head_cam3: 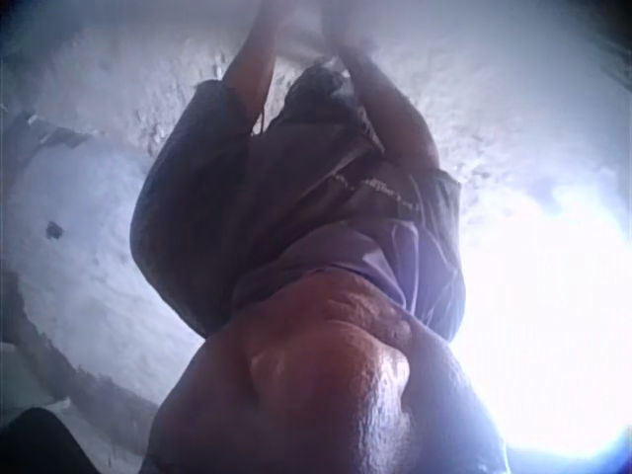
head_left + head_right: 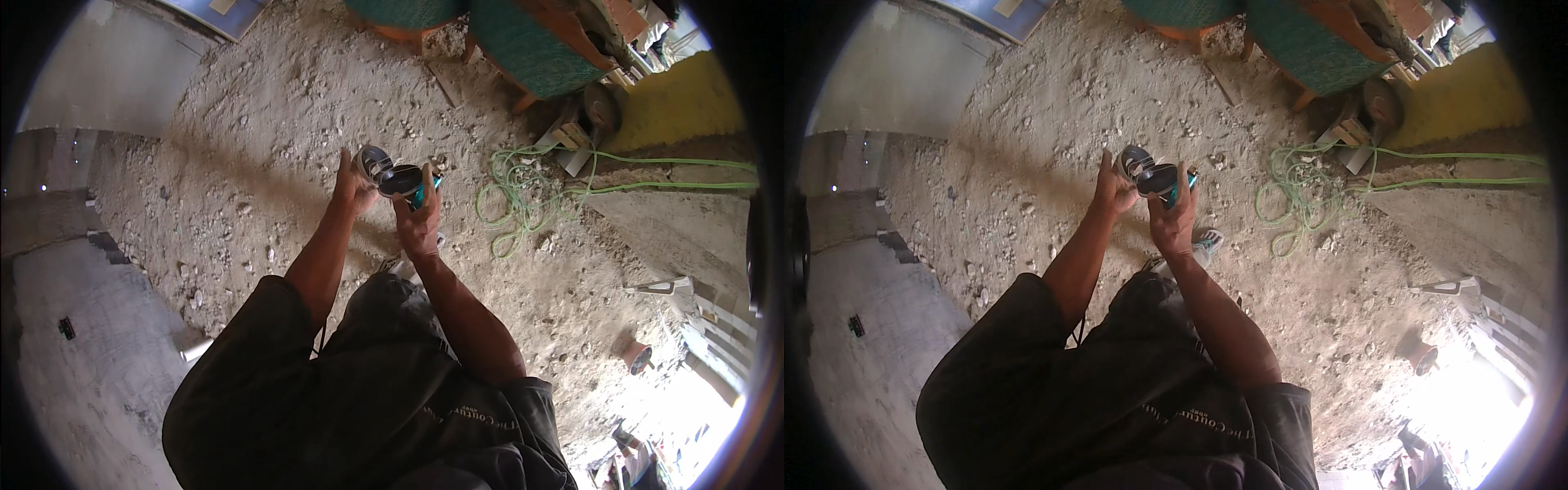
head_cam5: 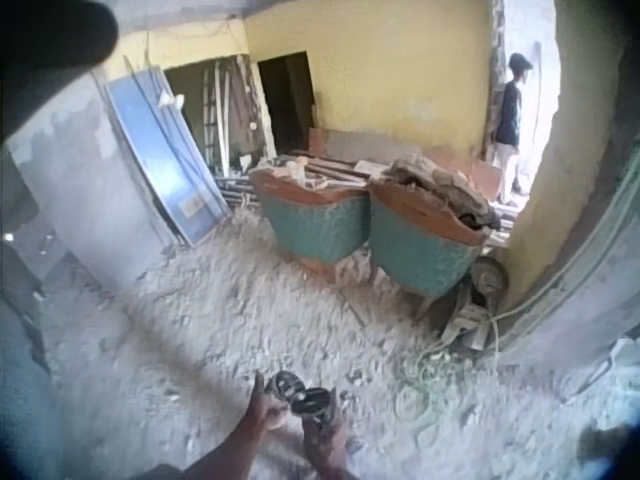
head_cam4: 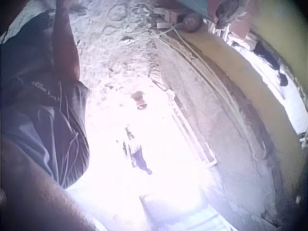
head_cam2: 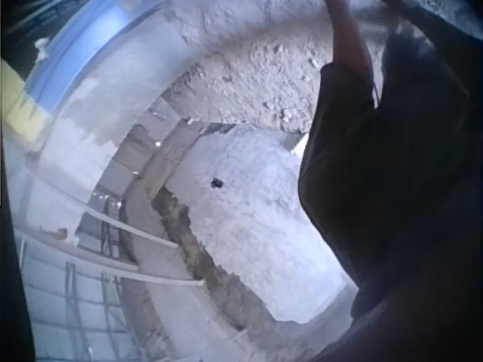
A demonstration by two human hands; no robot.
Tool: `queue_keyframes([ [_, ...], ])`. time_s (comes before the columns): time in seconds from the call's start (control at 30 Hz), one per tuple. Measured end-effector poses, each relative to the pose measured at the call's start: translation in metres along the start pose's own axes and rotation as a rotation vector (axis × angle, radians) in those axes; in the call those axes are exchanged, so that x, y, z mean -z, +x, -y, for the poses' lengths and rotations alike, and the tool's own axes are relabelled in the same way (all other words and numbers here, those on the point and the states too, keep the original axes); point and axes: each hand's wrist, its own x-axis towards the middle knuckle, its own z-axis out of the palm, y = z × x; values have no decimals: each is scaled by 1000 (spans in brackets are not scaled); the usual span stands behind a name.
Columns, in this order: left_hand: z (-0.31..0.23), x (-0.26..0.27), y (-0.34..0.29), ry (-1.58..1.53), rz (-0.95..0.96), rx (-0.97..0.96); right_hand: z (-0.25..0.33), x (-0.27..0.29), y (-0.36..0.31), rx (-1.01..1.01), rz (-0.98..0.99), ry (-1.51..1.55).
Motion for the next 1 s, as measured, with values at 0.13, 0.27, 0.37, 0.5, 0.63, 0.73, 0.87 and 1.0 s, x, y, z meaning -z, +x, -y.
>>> queue_keyframes([
  [0.13,-3,-5,15,85,-46,-12,-11,11,14,0,282,46],
  [0.27,-17,-25,4,124,-71,159,-4,16,50,58,489,-135],
  [0.37,-33,-31,-5,296,-113,186,-11,6,78,295,522,-324],
  [0.5,-50,-26,-12,460,-171,175,13,-19,102,291,758,-537],
  [0.63,-57,-28,-13,488,-188,128,1,-43,107,100,833,-360],
  [0.73,-61,-21,-17,533,-234,48,6,-37,97,25,711,-355],
  [0.87,-63,-12,-10,411,-332,-19,-17,-24,84,-40,354,-275],
  [1.0,-55,-6,7,223,-441,16,-29,5,80,-159,62,9],
])
